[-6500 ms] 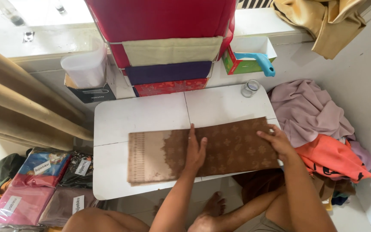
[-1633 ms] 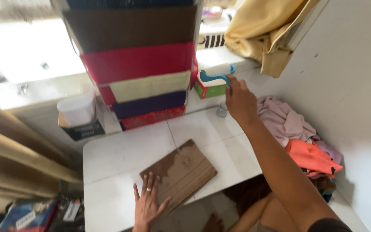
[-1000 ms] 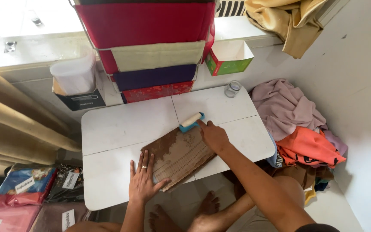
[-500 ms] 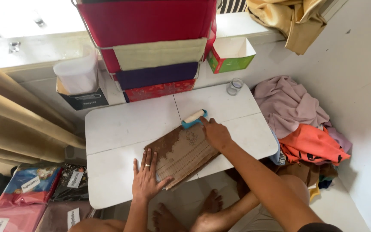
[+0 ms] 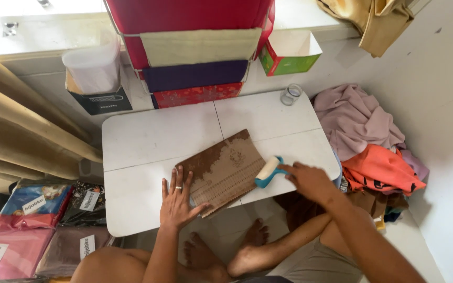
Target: Cleaning fabric items with a lint roller and folding them neatly on a table.
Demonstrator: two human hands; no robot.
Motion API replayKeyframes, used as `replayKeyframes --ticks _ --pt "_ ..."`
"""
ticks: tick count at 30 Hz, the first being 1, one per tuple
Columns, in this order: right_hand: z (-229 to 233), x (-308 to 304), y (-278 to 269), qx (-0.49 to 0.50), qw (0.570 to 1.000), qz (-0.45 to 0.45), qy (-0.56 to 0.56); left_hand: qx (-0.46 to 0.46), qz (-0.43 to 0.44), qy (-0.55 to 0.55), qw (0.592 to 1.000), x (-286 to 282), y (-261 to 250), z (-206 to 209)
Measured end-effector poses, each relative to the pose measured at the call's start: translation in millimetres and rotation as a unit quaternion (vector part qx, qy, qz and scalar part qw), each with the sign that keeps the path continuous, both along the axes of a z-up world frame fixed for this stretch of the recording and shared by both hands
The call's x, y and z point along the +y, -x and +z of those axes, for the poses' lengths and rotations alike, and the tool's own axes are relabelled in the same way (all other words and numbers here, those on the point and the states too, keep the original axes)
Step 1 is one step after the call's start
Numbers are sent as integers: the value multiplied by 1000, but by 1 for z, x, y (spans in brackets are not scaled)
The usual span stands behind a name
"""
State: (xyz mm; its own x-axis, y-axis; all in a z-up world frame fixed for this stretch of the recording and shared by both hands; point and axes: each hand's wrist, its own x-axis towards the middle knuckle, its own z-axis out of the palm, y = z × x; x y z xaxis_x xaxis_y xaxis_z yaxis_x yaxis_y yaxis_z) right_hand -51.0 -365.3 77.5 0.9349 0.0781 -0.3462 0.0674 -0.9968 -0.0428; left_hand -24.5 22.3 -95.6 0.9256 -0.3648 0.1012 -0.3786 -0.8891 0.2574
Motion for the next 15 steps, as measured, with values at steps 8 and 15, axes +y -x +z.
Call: replayKeyframes --ticks 8,15 --pt "35 4 -66 18 980 194 40 80 -14 -8 997 1 1 6" --pt "-38 71 -74 57 951 298 -65 55 11 102 993 7 4 6"
